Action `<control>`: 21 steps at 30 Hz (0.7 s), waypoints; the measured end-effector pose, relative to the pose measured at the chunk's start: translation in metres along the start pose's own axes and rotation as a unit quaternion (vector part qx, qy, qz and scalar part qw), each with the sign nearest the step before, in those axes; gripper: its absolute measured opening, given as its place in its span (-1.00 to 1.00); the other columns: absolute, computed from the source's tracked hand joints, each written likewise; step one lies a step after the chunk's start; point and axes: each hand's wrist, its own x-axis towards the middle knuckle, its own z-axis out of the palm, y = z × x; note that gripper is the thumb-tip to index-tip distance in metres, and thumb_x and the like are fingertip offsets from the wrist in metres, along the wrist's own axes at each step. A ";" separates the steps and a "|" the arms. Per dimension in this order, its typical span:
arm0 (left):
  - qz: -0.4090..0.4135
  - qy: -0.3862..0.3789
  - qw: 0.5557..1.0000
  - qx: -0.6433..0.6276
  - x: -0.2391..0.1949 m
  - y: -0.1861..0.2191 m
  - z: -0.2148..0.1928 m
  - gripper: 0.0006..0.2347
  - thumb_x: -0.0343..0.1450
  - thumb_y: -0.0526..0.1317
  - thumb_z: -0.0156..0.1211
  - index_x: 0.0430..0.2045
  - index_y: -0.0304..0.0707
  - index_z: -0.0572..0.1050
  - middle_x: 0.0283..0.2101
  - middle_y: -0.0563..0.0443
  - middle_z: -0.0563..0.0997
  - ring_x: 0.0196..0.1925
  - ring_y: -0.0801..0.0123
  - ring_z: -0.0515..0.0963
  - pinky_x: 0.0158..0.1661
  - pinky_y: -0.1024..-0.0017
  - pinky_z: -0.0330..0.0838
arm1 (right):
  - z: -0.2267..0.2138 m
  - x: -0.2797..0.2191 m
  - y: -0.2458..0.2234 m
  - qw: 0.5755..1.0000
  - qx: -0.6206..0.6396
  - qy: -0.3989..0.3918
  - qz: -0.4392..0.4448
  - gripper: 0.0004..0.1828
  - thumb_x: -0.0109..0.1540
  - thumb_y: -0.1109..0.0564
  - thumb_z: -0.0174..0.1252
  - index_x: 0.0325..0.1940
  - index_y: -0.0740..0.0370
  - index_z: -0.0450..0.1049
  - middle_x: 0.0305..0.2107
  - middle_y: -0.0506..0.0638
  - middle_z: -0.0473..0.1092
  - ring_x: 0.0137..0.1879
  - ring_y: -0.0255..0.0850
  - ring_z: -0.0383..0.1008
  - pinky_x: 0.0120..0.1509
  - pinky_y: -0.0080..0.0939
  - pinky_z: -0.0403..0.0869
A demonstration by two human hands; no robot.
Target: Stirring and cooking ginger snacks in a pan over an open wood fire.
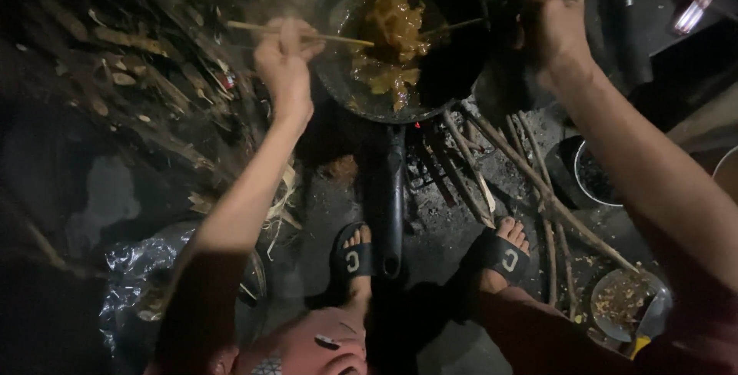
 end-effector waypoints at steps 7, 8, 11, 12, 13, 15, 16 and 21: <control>0.068 -0.005 0.989 -0.129 0.017 0.037 -0.029 -0.86 0.57 -0.30 -0.01 -0.31 -0.34 0.50 -0.30 -0.11 0.62 -0.35 0.29 0.69 -0.26 0.42 0.77 | 0.018 -0.022 -0.071 0.992 0.069 -0.026 0.097 -0.78 0.17 0.08 -0.03 -0.53 0.14 0.40 -0.78 -0.05 0.16 -0.60 -0.26 0.14 -0.30 -0.36 0.25; 0.097 -0.010 0.991 -0.094 0.016 0.042 -0.027 -0.84 0.56 -0.26 -0.02 -0.34 -0.33 0.48 -0.32 -0.12 0.62 -0.33 0.26 0.70 -0.24 0.40 0.77 | 0.017 -0.017 -0.069 0.993 0.083 -0.007 0.088 -0.79 0.16 0.04 0.00 -0.51 0.13 0.42 -0.68 -0.06 0.25 -0.56 -0.30 0.19 -0.38 -0.39 0.18; 0.146 -0.008 0.989 0.010 0.021 0.036 -0.023 -0.81 0.56 -0.23 -0.07 -0.36 -0.30 0.48 -0.34 -0.11 0.63 -0.31 0.25 0.73 -0.21 0.38 0.82 | 0.005 0.009 -0.027 0.998 0.006 -0.018 -0.066 -0.87 0.29 0.01 0.14 -0.19 0.04 0.36 -0.30 -0.06 0.35 -0.21 -0.27 0.31 -0.15 -0.27 0.27; 0.164 -0.001 0.983 0.081 0.023 0.030 -0.022 -0.79 0.56 -0.24 -0.12 -0.36 -0.29 0.50 -0.35 -0.08 0.63 -0.31 0.26 0.75 -0.20 0.39 0.87 | -0.002 0.018 -0.006 0.974 -0.083 -0.045 -0.207 -0.72 0.43 0.02 0.25 0.11 -0.04 0.27 -0.01 -0.03 0.35 0.09 -0.20 0.38 0.16 -0.14 0.43; 0.164 -0.002 0.983 0.080 0.020 0.019 -0.016 -0.79 0.56 -0.24 -0.12 -0.36 -0.29 0.50 -0.35 -0.08 0.63 -0.31 0.26 0.75 -0.20 0.39 0.87 | 0.002 0.015 -0.005 0.974 -0.083 -0.044 -0.207 -0.72 0.43 0.02 0.25 0.11 -0.04 0.27 -0.01 -0.03 0.35 0.09 -0.20 0.38 0.16 -0.14 0.43; 0.058 -0.026 0.998 0.013 0.018 -0.003 -0.007 -0.79 0.56 -0.24 -0.10 -0.38 -0.23 0.52 -0.36 0.02 0.63 -0.34 0.38 0.68 -0.26 0.49 0.72 | 0.012 0.010 -0.003 0.940 -0.184 -0.154 -0.243 -0.76 0.59 0.10 0.02 0.16 0.32 0.49 -0.03 -0.12 0.41 0.08 -0.34 0.39 0.02 -0.27 0.39; 0.058 -0.025 0.998 0.014 0.013 -0.002 -0.007 -0.79 0.56 -0.24 -0.10 -0.38 -0.23 0.52 -0.36 0.02 0.63 -0.34 0.38 0.68 -0.26 0.49 0.72 | 0.005 0.012 -0.012 0.940 -0.184 -0.154 -0.243 -0.76 0.59 0.10 0.02 0.16 0.32 0.49 -0.03 -0.12 0.41 0.08 -0.34 0.39 0.02 -0.27 0.39; 0.021 -0.064 0.987 0.148 0.012 0.021 -0.024 -0.80 0.51 -0.50 -0.09 -0.37 -0.33 0.53 -0.28 -0.08 0.67 -0.30 0.35 0.79 -0.27 0.63 0.84 | -0.021 -0.011 -0.070 0.936 -0.311 -0.134 -0.092 -0.86 0.55 0.27 -0.02 0.05 0.40 0.45 -0.30 0.16 0.47 -0.29 -0.12 0.59 -0.15 -0.19 0.71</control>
